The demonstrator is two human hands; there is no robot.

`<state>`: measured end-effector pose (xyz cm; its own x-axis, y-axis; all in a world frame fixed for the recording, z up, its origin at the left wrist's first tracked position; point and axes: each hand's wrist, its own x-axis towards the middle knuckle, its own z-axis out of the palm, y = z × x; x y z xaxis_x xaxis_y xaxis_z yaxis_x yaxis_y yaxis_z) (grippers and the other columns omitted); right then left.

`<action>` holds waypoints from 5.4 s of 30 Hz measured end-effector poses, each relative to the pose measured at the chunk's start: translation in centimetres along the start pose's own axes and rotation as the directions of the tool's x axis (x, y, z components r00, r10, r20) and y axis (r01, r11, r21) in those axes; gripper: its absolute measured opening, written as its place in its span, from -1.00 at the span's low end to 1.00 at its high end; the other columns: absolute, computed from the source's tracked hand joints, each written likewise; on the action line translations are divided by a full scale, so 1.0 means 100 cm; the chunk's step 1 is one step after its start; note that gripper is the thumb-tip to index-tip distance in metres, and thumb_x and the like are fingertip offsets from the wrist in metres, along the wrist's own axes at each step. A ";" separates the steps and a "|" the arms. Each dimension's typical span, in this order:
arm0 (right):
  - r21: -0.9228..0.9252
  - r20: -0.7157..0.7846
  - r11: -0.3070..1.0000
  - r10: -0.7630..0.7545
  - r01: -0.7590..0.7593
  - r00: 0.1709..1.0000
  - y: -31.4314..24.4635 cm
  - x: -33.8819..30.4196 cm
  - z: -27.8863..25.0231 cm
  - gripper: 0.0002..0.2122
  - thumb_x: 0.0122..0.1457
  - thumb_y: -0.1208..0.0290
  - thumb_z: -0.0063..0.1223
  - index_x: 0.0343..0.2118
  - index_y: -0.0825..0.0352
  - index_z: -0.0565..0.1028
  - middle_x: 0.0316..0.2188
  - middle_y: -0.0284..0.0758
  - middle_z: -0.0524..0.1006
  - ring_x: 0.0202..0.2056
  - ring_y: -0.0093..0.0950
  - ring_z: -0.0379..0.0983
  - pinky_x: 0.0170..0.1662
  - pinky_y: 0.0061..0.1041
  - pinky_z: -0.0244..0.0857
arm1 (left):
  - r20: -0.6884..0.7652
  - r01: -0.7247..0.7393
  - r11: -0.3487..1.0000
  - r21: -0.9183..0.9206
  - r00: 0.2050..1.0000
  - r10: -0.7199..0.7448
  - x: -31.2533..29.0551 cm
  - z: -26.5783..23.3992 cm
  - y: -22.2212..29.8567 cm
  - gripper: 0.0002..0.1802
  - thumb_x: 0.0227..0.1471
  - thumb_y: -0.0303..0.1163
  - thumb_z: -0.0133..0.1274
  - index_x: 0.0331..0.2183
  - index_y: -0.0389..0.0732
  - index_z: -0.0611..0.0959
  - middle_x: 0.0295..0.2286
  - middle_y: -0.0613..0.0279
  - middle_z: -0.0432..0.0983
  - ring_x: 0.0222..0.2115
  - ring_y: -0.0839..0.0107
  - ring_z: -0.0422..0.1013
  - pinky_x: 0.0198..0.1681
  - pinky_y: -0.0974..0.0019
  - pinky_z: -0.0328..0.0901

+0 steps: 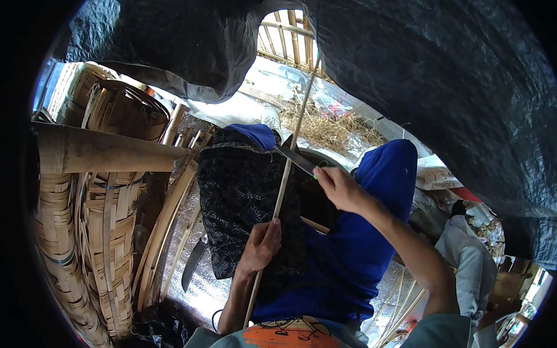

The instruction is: The person shaves a thin bamboo stick with a small knife and then scrapes and splits the bamboo stick using a large knife.

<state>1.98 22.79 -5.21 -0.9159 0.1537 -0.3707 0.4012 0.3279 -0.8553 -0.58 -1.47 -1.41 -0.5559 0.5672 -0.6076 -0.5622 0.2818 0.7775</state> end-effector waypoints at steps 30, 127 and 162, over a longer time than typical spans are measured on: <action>0.014 -0.029 0.990 -0.141 0.141 0.990 -0.022 -0.005 0.005 -0.64 0.33 0.20 -0.24 -0.51 0.38 0.37 -0.75 -0.37 0.20 -0.65 -0.60 0.12 -0.54 -0.43 0.04 | -0.007 -0.328 0.805 0.494 0.925 0.381 -0.037 -0.002 0.033 -0.68 0.21 -0.37 -0.12 -0.54 -0.35 0.42 -0.79 0.06 0.23 -0.79 0.25 0.26 -0.69 0.19 0.09; -0.462 -0.080 0.847 -0.336 0.264 0.938 -0.010 -0.013 0.007 -0.67 0.29 0.27 -0.14 -0.49 0.45 0.45 -0.66 0.02 0.42 -0.52 0.02 0.40 -0.51 -0.15 0.21 | -0.165 -0.179 0.450 0.875 0.763 0.625 -0.021 0.008 -0.018 -0.65 0.05 -0.35 0.06 -0.70 -0.18 0.41 -0.85 0.10 0.34 -0.83 0.13 0.34 -0.77 0.18 0.20; -0.375 -0.234 0.917 -0.234 0.134 0.944 -0.009 0.043 -0.013 -0.63 0.32 0.22 -0.21 -0.49 0.45 0.38 -0.72 -0.10 0.36 -0.68 -0.24 0.29 -0.55 -0.29 0.11 | -0.264 -0.186 0.788 0.587 0.876 0.403 -0.024 0.001 0.000 -0.70 0.08 -0.39 0.03 -0.65 -0.27 0.53 -0.84 0.07 0.31 -0.84 0.14 0.30 -0.74 0.21 0.11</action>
<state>-2.33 24.40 -5.55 -0.9559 0.2865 -0.0651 0.2487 0.6711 -0.6984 0.82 -2.75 0.10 -0.8756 0.4061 -0.2616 0.0195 0.5708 0.8208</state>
